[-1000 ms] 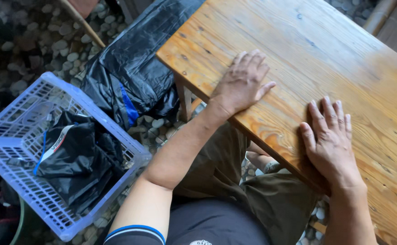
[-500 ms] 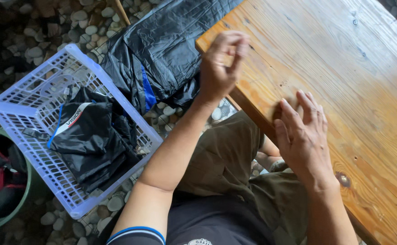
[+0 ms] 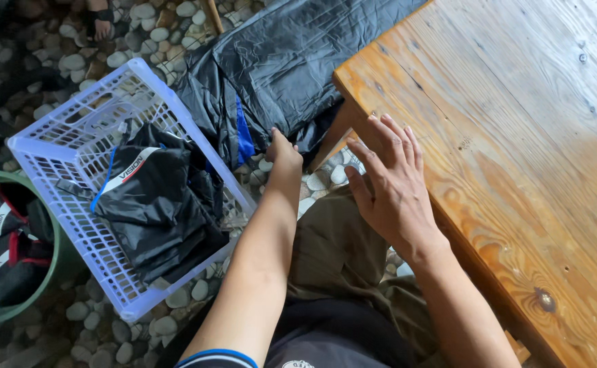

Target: The person cleans a small black bag by hand and with a feather duster on a wooden table. They then retrieve a larger black bag from a basket, unfold it on the table, and wipe it down with the duster.

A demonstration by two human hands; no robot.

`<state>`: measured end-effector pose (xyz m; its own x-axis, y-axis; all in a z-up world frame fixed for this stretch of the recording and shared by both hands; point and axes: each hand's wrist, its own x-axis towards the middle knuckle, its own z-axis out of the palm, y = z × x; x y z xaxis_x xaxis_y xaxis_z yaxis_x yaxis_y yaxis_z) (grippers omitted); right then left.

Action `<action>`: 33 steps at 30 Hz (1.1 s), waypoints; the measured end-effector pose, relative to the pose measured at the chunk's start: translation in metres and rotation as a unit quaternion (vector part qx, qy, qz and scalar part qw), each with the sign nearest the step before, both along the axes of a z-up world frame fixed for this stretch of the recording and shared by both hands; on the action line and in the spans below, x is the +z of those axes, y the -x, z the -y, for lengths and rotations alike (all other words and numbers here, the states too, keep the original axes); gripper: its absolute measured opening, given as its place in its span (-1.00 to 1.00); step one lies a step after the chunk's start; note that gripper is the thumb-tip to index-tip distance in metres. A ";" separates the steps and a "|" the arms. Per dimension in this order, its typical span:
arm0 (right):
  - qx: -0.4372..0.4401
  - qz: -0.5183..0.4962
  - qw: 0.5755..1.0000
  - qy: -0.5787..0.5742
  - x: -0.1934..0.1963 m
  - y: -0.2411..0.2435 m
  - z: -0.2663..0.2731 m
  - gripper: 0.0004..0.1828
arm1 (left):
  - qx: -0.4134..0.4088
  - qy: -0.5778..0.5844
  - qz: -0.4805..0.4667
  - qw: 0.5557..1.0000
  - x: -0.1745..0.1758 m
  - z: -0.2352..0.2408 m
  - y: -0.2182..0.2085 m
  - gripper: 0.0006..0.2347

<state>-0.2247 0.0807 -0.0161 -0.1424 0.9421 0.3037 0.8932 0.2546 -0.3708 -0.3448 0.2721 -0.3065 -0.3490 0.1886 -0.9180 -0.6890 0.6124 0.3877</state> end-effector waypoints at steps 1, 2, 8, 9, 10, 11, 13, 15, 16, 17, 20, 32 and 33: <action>0.005 -0.010 1.000 -0.019 -0.003 0.003 -0.002 -0.67 | 0.046 -0.011 -0.004 0.999 -0.015 -0.005 0.002 -0.41; 0.009 -0.020 0.999 -0.039 -0.005 0.006 -0.004 -0.71 | 0.092 -0.022 -0.009 0.995 -0.030 -0.011 0.003 -0.26; 0.022 -0.063 0.991 -0.117 -0.029 0.015 -0.021 -0.76 | 0.075 -0.044 0.077 0.993 -0.105 -0.022 0.024 -0.11; 0.023 -0.063 0.991 -0.117 -0.032 0.019 -0.024 -0.76 | 0.076 -0.044 0.078 0.993 -0.097 -0.023 0.021 -0.11; 0.047 -0.088 0.987 -0.128 -0.035 0.024 -0.028 -0.77 | 0.079 -0.055 0.079 0.992 -0.089 -0.024 0.020 -0.12; 0.071 -0.113 0.982 -0.137 -0.038 0.029 -0.031 -0.78 | 0.084 -0.064 0.079 0.991 -0.081 -0.023 0.019 -0.13; 0.085 -0.123 0.980 -0.129 -0.047 0.037 -0.038 -0.79 | 0.104 -0.070 0.072 0.990 -0.074 -0.026 0.018 -0.17; 0.097 -0.134 0.978 -0.125 -0.062 0.043 -0.044 -0.81 | 0.122 -0.080 0.064 0.987 -0.062 -0.031 0.014 -0.22; 0.080 -0.176 0.979 -0.063 -0.073 0.045 -0.046 -0.79 | 0.146 -0.109 0.062 0.981 -0.054 -0.035 0.011 -0.24; 0.063 -0.217 0.974 0.001 -0.083 0.047 -0.047 -0.77 | 0.171 -0.135 0.059 0.974 -0.046 -0.035 0.009 -0.26; 0.024 -0.259 0.963 0.065 -0.121 0.042 -0.064 -0.82 | 0.106 -0.165 -0.017 0.980 -0.050 -0.035 0.001 -0.37; -0.211 -0.759 0.515 0.337 -0.173 0.053 -0.179 0.32 | -0.280 -0.199 -0.403 0.848 0.023 -0.062 -0.007 -0.66; -0.207 -0.761 0.514 0.338 -0.186 0.052 -0.190 0.32 | -0.278 -0.200 -0.406 0.847 0.030 -0.057 -0.004 -0.66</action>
<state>-0.2772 0.2703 -0.2016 0.0311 0.7600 -0.6492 -0.6363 -0.4859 -0.5992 -0.3409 0.3295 -0.2760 -0.5903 0.7704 -0.2408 0.2569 0.4621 0.8488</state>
